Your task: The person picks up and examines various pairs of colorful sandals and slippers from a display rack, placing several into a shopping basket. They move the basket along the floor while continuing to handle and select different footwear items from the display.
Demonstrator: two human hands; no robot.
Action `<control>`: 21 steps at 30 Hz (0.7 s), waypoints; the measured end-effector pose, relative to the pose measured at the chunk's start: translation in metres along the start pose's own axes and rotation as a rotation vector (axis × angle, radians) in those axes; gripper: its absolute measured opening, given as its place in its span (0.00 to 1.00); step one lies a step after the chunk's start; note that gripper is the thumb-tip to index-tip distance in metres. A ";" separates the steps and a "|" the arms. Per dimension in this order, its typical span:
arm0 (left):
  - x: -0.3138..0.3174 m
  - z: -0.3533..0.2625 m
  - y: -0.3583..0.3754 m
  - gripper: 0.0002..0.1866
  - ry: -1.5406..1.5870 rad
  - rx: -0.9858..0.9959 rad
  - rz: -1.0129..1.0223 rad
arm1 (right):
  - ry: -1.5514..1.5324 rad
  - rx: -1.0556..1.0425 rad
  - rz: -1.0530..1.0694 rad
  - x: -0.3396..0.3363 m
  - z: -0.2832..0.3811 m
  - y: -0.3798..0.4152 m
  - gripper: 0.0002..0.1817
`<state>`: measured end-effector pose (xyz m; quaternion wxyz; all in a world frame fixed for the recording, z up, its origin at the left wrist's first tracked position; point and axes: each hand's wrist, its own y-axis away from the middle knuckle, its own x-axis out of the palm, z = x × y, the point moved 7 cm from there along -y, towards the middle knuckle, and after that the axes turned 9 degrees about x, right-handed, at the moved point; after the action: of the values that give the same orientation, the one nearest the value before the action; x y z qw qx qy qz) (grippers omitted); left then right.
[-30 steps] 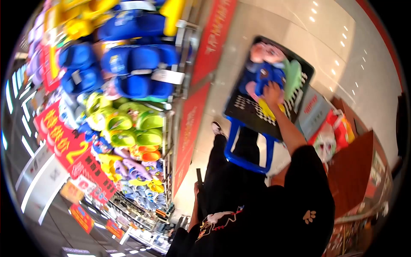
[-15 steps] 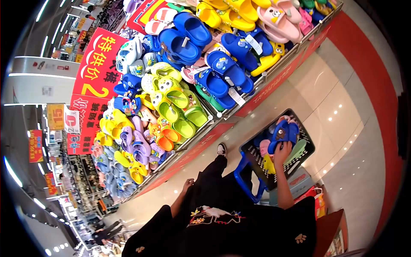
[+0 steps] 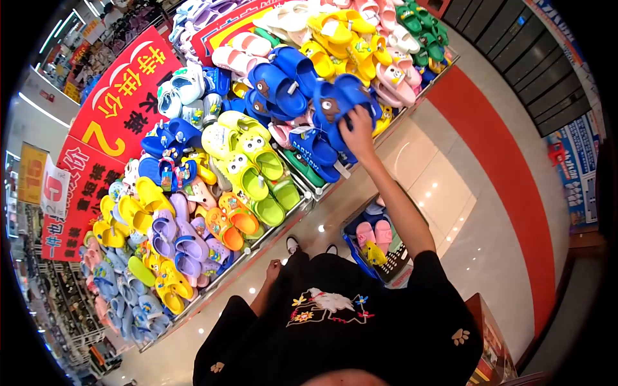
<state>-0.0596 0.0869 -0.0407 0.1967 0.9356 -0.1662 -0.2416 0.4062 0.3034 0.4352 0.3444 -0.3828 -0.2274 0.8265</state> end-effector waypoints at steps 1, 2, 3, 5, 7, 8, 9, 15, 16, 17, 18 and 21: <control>0.002 0.004 -0.008 0.12 0.027 0.056 -0.007 | 0.036 -0.007 0.084 0.022 0.003 -0.013 0.11; 0.004 0.014 -0.013 0.12 0.038 0.062 0.009 | 0.073 -0.003 0.170 0.046 -0.001 -0.016 0.11; 0.001 0.011 -0.012 0.12 0.025 0.080 -0.004 | 0.108 -0.090 0.158 0.067 -0.011 -0.010 0.14; -0.007 0.012 -0.016 0.11 0.008 0.109 0.000 | 0.173 0.050 0.263 0.089 -0.024 0.007 0.16; -0.002 0.039 -0.012 0.11 0.225 0.022 -0.001 | 0.210 0.108 0.266 0.093 -0.023 0.017 0.17; 0.001 0.052 -0.009 0.11 0.228 0.016 0.016 | 0.215 0.093 0.272 0.092 -0.022 0.022 0.17; 0.002 0.065 -0.004 0.11 0.334 0.008 0.047 | 0.219 0.084 0.278 0.090 -0.021 0.029 0.16; -0.018 0.108 0.018 0.12 0.368 -0.085 0.224 | 0.237 0.214 0.236 0.052 -0.025 0.069 0.16; -0.020 0.113 0.022 0.12 0.347 -0.099 0.262 | 0.225 0.264 0.225 0.041 -0.033 0.086 0.15; -0.025 0.119 0.023 0.12 0.321 -0.109 0.303 | 0.202 0.278 0.180 0.026 -0.040 0.109 0.14; -0.029 0.125 0.024 0.12 0.295 -0.124 0.348 | 0.232 0.336 0.159 0.008 -0.050 0.140 0.14; -0.040 0.136 0.021 0.12 0.227 -0.158 0.459 | 0.240 0.701 0.226 -0.044 -0.082 0.248 0.13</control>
<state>-0.1676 0.0458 -0.1249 0.3361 0.8762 -0.3318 -0.0964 0.3937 0.1167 0.2481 0.3850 -0.3586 0.1544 0.8363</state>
